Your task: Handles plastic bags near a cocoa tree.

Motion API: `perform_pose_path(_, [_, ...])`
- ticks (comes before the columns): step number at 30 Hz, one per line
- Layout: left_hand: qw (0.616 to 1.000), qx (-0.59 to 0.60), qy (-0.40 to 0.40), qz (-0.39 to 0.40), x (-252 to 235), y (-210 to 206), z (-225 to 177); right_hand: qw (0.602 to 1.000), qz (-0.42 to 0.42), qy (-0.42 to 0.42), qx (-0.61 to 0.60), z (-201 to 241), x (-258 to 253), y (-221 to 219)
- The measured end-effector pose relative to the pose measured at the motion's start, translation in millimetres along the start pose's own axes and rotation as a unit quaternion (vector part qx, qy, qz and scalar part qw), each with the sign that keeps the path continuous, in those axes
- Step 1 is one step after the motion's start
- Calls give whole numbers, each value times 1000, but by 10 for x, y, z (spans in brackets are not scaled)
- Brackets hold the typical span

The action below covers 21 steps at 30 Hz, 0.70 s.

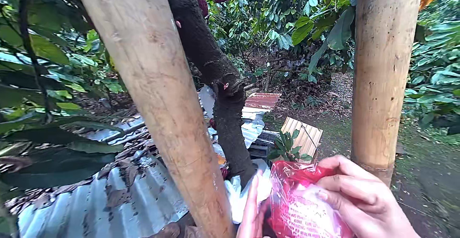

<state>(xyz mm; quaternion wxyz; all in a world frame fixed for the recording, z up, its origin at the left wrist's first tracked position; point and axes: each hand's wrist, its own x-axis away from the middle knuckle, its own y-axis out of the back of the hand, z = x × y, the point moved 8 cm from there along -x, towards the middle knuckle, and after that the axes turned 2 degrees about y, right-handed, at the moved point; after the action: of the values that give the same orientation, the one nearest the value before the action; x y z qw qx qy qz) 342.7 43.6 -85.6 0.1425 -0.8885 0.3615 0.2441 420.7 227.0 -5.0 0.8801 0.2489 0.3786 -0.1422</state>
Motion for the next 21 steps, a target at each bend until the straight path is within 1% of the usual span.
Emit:
perform_pose_path(2, [993, -104, -46, 12, -100, 28, -234, 997, 79, 13, -5, -1, 5, -90])
perform_pose_path(3, [986, -156, -48, 30, -146, -15, -319, 995, 100, 15, -9, -2, 1, -142])
perform_pose_path(4, [980, -188, -27, 54, -188, -93, -345, 994, 107, 15, -9, -10, 0, -200])
perform_pose_path(5, [978, -200, 15, 60, -215, -179, -312, 994, 106, 14, -14, -28, 10, -258])
perform_pose_path(7, [971, -213, 105, 22, -224, -297, -157, 997, 65, -1, -49, -87, 35, -300])
perform_pose_path(8, [967, -221, 130, 11, -223, -312, -78, 997, 28, -14, -75, -115, 22, -249])
perform_pose_path(10, [964, -224, 144, -7, -224, -275, 18, 988, -26, -41, -148, -145, -19, -107])
perform_pose_path(11, [964, -222, 144, -19, -213, -246, 37, 981, -33, -54, -181, -157, -21, -73])
perform_pose_path(13, [971, -197, 135, -28, -196, -208, 21, 971, -24, -83, -222, -213, -5, -91])
perform_pose_path(16, [990, -112, 84, 20, -247, -238, -58, 966, -8, -112, -232, -342, 12, -188])
perform_pose_path(17, [992, -102, 72, 16, -262, -236, -58, 961, 1, -120, -247, -362, 19, -225])
perform_pose_path(19, [991, -109, 82, -10, -271, -223, -15, 944, 8, -131, -303, -367, 24, -270])
perform_pose_path(21, [988, -114, 105, 0, -264, -240, 40, 910, -24, -147, -386, -373, 19, -269])
